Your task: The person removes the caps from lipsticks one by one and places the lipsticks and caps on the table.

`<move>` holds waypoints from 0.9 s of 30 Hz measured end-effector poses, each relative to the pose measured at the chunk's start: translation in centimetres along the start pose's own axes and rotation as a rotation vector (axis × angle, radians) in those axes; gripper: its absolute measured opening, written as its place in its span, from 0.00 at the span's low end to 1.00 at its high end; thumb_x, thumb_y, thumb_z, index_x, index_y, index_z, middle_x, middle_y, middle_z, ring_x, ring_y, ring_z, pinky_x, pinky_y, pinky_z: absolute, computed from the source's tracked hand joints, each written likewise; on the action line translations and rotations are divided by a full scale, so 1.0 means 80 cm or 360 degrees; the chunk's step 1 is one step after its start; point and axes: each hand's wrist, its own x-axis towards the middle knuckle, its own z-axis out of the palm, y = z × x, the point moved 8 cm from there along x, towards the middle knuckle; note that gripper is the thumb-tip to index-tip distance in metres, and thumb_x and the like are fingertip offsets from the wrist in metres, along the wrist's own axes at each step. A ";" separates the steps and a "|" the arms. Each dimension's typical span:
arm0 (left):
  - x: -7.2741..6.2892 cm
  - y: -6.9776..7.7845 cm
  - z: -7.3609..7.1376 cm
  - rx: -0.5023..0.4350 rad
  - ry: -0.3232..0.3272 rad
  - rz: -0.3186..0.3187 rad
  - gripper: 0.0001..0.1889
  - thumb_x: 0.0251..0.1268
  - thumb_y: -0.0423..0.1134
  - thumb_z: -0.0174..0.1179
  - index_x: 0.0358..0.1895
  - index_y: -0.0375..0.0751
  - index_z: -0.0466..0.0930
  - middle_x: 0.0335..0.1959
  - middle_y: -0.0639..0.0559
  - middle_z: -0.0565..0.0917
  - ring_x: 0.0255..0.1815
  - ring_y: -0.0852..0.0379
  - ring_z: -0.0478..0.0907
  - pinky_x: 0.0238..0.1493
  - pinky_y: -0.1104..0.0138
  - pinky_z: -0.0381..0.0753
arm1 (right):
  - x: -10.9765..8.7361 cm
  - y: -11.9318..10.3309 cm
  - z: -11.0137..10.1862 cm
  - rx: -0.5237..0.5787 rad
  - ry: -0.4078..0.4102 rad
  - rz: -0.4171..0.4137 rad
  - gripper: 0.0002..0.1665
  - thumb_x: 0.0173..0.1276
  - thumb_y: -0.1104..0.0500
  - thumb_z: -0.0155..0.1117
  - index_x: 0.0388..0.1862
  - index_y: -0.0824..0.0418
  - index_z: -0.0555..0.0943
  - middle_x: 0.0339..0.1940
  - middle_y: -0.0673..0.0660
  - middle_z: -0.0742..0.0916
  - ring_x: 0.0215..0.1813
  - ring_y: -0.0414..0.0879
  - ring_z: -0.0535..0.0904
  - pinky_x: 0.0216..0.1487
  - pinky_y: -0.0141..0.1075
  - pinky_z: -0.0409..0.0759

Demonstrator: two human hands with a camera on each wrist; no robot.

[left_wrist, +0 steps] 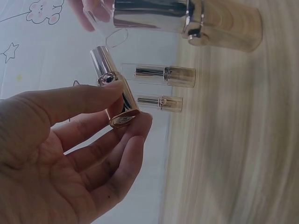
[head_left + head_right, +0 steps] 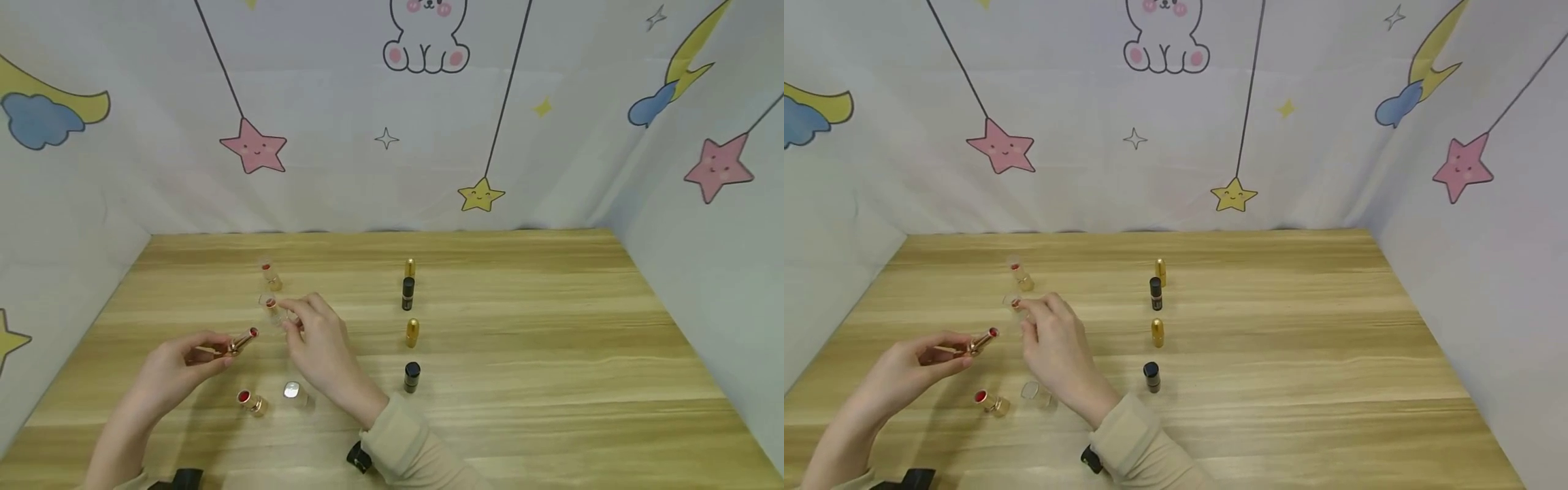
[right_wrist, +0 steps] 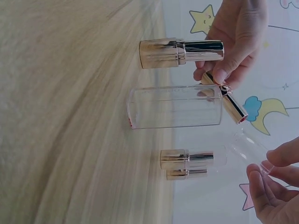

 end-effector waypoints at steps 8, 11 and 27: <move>0.004 0.003 0.003 -0.0061 -0.0010 0.0002 0.18 0.60 0.44 0.66 0.51 0.40 0.81 0.46 0.42 0.86 0.35 0.79 0.78 0.34 0.71 0.78 | 0.000 -0.002 -0.001 -0.0118 0.0020 -0.0061 0.18 0.68 0.63 0.60 0.56 0.60 0.80 0.44 0.51 0.83 0.38 0.34 0.77 0.35 0.16 0.70; 0.005 0.003 0.003 -0.0059 -0.0007 0.0010 0.17 0.60 0.43 0.66 0.51 0.40 0.81 0.46 0.42 0.86 0.35 0.79 0.78 0.34 0.72 0.78 | -0.001 -0.001 0.000 -0.0132 0.0011 -0.0053 0.18 0.68 0.62 0.60 0.57 0.59 0.80 0.44 0.51 0.82 0.38 0.34 0.76 0.34 0.16 0.70; 0.010 0.002 0.013 -0.0088 -0.0024 0.0033 0.16 0.57 0.38 0.68 0.47 0.36 0.79 0.44 0.42 0.85 0.34 0.77 0.77 0.35 0.73 0.78 | -0.004 0.005 0.007 -0.0187 -0.0005 -0.0017 0.18 0.68 0.62 0.61 0.57 0.58 0.80 0.42 0.52 0.82 0.37 0.35 0.76 0.33 0.17 0.68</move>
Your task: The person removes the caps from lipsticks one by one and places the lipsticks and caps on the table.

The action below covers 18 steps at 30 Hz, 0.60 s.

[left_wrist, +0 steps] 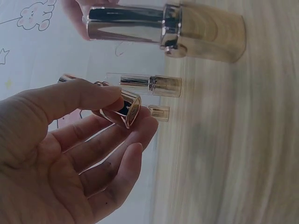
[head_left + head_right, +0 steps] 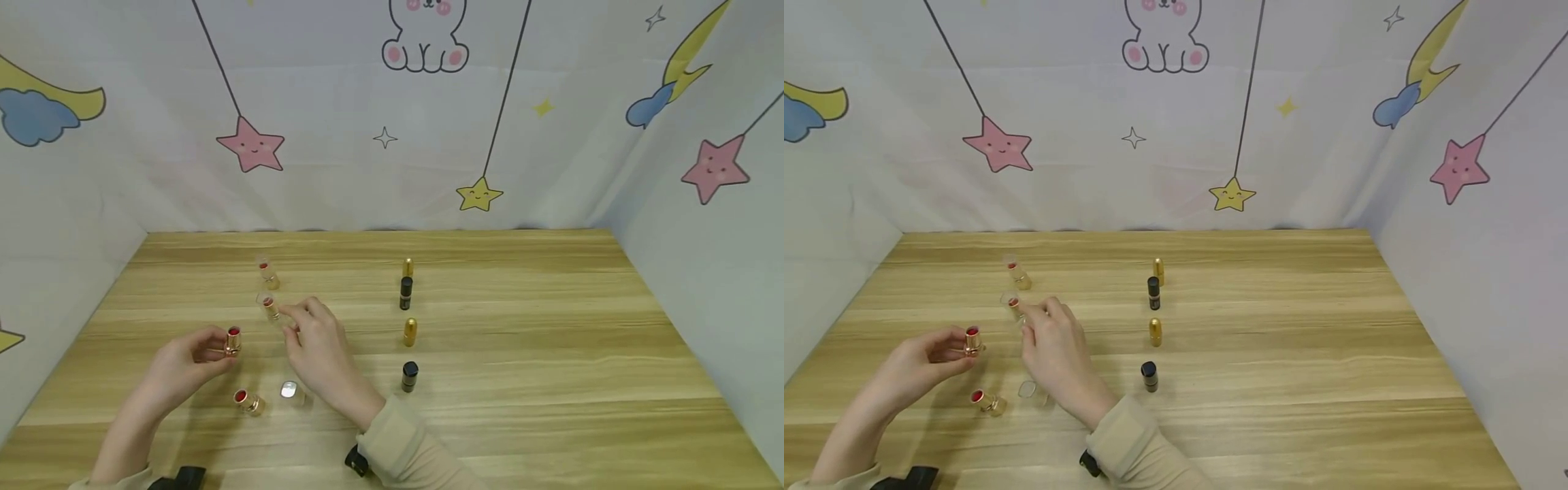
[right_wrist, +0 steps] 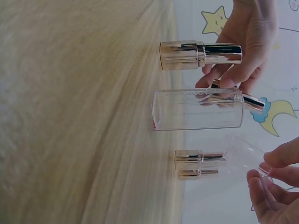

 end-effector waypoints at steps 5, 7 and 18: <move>0.004 0.001 0.003 0.0014 -0.0008 0.0011 0.14 0.57 0.38 0.68 0.44 0.38 0.78 0.42 0.42 0.87 0.36 0.72 0.79 0.36 0.72 0.78 | -0.001 0.002 0.004 -0.0036 -0.0022 0.0008 0.18 0.67 0.61 0.62 0.56 0.58 0.81 0.41 0.50 0.82 0.35 0.33 0.73 0.31 0.17 0.67; 0.005 0.001 0.004 0.0013 -0.0017 0.0022 0.14 0.57 0.38 0.68 0.44 0.39 0.78 0.42 0.43 0.87 0.37 0.70 0.80 0.37 0.71 0.78 | -0.002 0.003 0.006 -0.0056 -0.0038 0.0003 0.18 0.67 0.61 0.62 0.56 0.58 0.81 0.42 0.50 0.82 0.34 0.33 0.71 0.30 0.17 0.67; 0.013 0.010 0.013 0.0009 -0.0048 0.0192 0.12 0.55 0.38 0.69 0.42 0.45 0.80 0.39 0.51 0.86 0.37 0.72 0.79 0.37 0.68 0.79 | -0.002 0.006 0.010 -0.0137 -0.0079 -0.0002 0.18 0.66 0.60 0.63 0.55 0.57 0.82 0.39 0.49 0.82 0.32 0.33 0.69 0.31 0.18 0.65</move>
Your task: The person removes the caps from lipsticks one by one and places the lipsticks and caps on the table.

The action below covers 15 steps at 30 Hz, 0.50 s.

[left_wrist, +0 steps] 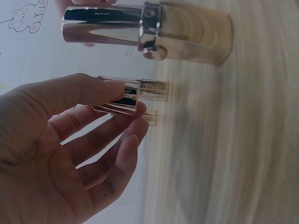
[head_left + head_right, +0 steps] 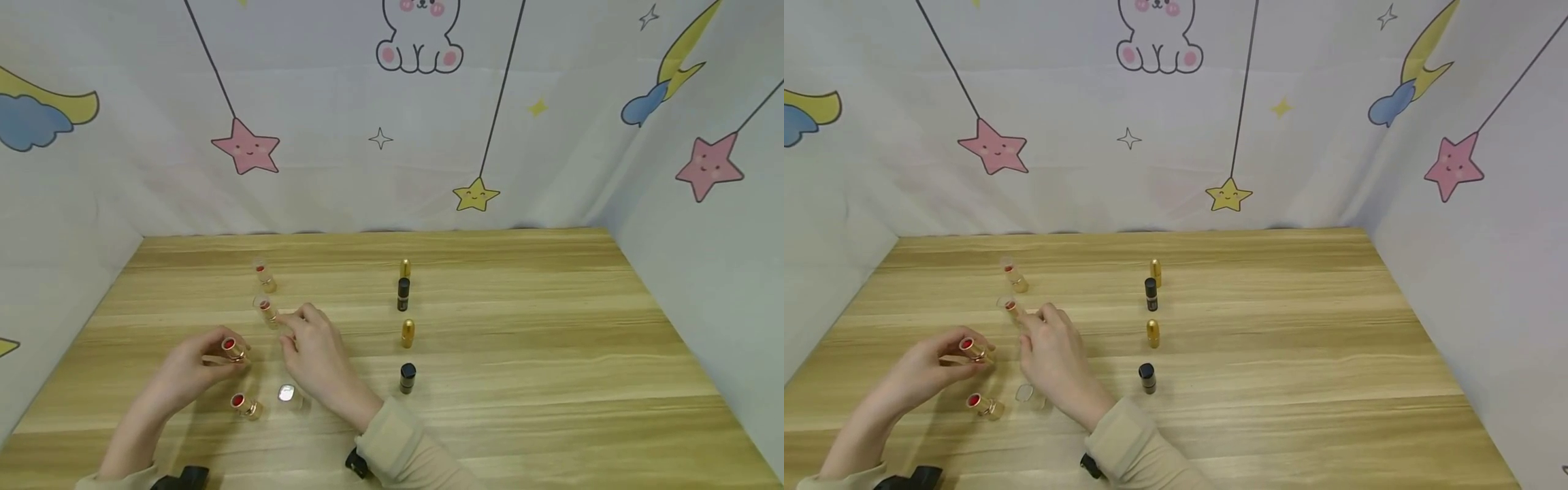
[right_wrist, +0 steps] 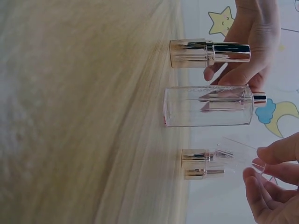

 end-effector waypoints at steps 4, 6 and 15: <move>0.002 0.001 0.003 0.0029 -0.0021 0.0037 0.11 0.54 0.37 0.69 0.41 0.45 0.80 0.36 0.51 0.85 0.37 0.62 0.79 0.36 0.63 0.77 | 0.001 0.001 0.004 -0.0032 -0.0058 0.0028 0.19 0.66 0.59 0.63 0.57 0.56 0.81 0.40 0.49 0.82 0.34 0.33 0.70 0.32 0.18 0.66; 0.002 0.001 0.004 0.0035 -0.0030 0.0030 0.11 0.54 0.37 0.69 0.40 0.46 0.80 0.35 0.51 0.84 0.37 0.60 0.78 0.35 0.63 0.75 | 0.002 0.002 0.006 -0.0042 -0.0093 0.0035 0.20 0.66 0.58 0.63 0.57 0.55 0.81 0.40 0.49 0.82 0.35 0.33 0.71 0.32 0.18 0.67; 0.005 -0.003 0.007 0.0033 -0.0059 0.0003 0.10 0.54 0.37 0.69 0.40 0.47 0.80 0.33 0.52 0.84 0.33 0.68 0.76 0.30 0.67 0.73 | 0.004 -0.001 0.013 -0.0149 -0.0142 -0.0016 0.17 0.65 0.58 0.65 0.53 0.54 0.83 0.37 0.48 0.81 0.34 0.34 0.72 0.32 0.19 0.66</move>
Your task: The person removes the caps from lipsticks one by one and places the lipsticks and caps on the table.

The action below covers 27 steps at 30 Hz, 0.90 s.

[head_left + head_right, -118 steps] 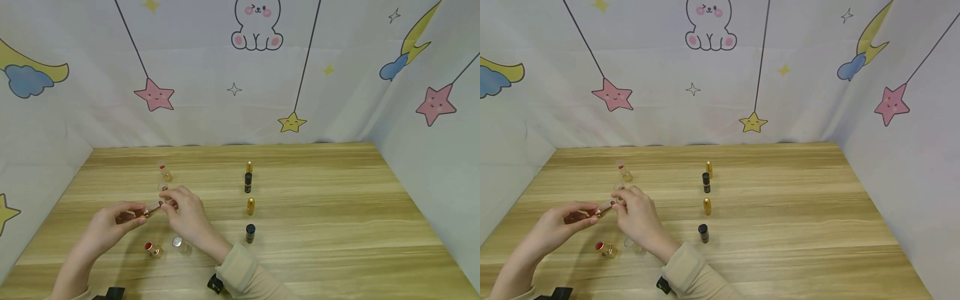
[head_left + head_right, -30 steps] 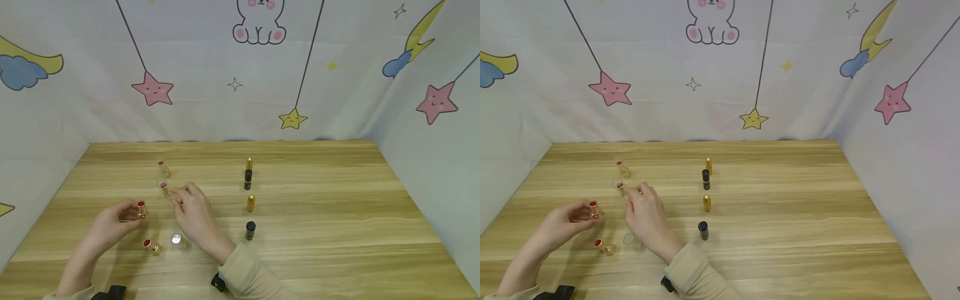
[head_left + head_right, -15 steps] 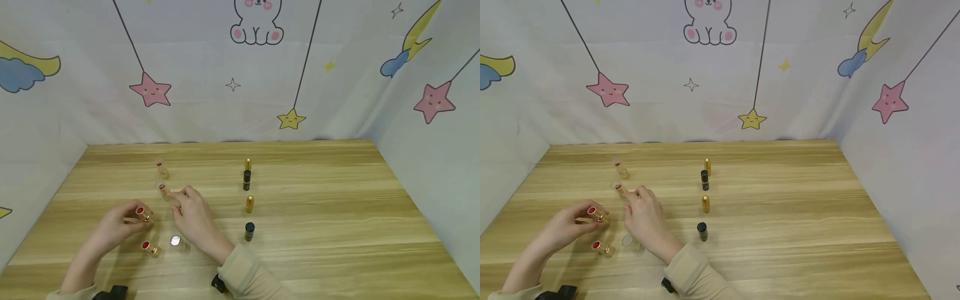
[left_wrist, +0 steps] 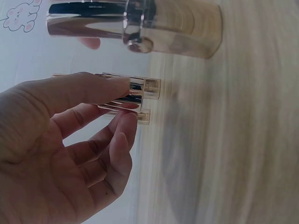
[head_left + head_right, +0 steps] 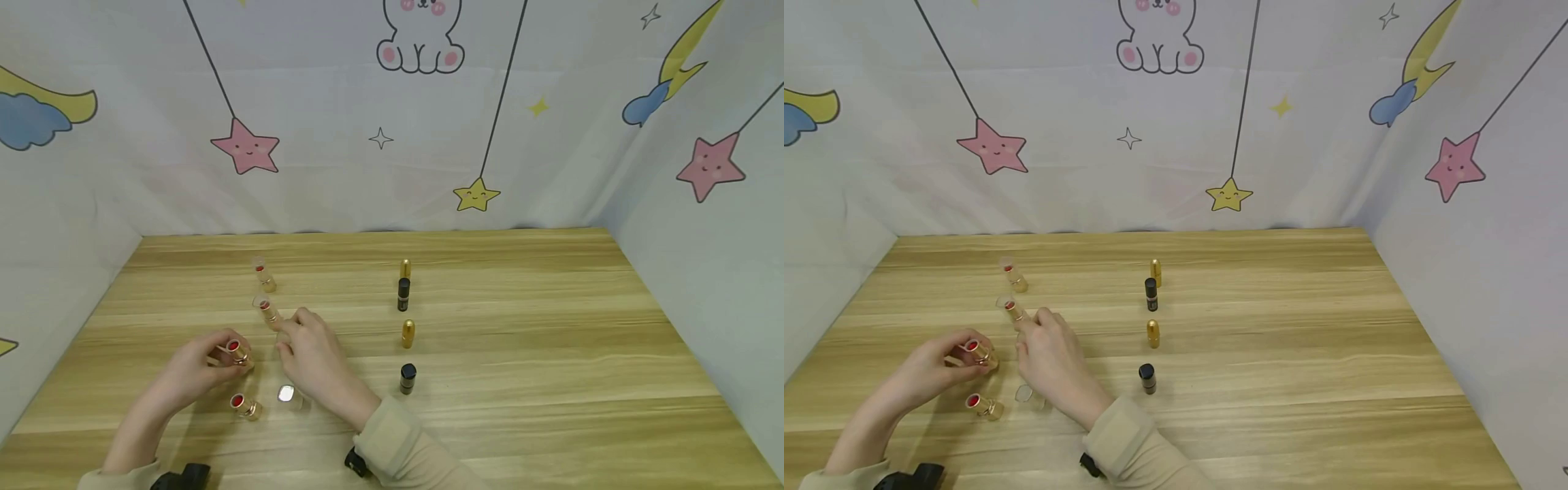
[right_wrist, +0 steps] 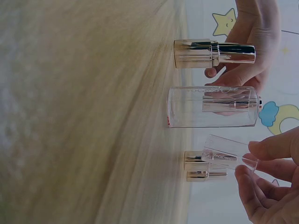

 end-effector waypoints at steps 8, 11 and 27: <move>0.004 0.002 0.002 0.0024 -0.0011 0.0067 0.11 0.54 0.34 0.68 0.39 0.47 0.80 0.31 0.53 0.83 0.32 0.66 0.76 0.32 0.69 0.72 | 0.005 -0.003 0.006 -0.0110 -0.0062 -0.0016 0.16 0.64 0.57 0.65 0.52 0.53 0.84 0.36 0.46 0.81 0.36 0.35 0.74 0.32 0.20 0.67; 0.004 0.001 0.003 0.0018 -0.0020 0.0069 0.11 0.53 0.33 0.67 0.39 0.46 0.80 0.31 0.53 0.84 0.32 0.66 0.76 0.31 0.70 0.73 | 0.005 -0.004 0.008 -0.0141 -0.0077 -0.0016 0.16 0.64 0.57 0.65 0.51 0.52 0.84 0.37 0.46 0.81 0.36 0.34 0.74 0.33 0.21 0.68; 0.005 -0.006 0.009 0.0001 -0.0036 0.0045 0.12 0.51 0.32 0.69 0.39 0.45 0.79 0.30 0.53 0.82 0.30 0.67 0.75 0.31 0.71 0.72 | 0.005 -0.002 0.019 -0.0235 -0.0133 -0.0016 0.15 0.63 0.55 0.67 0.50 0.51 0.85 0.36 0.46 0.80 0.35 0.35 0.73 0.32 0.21 0.69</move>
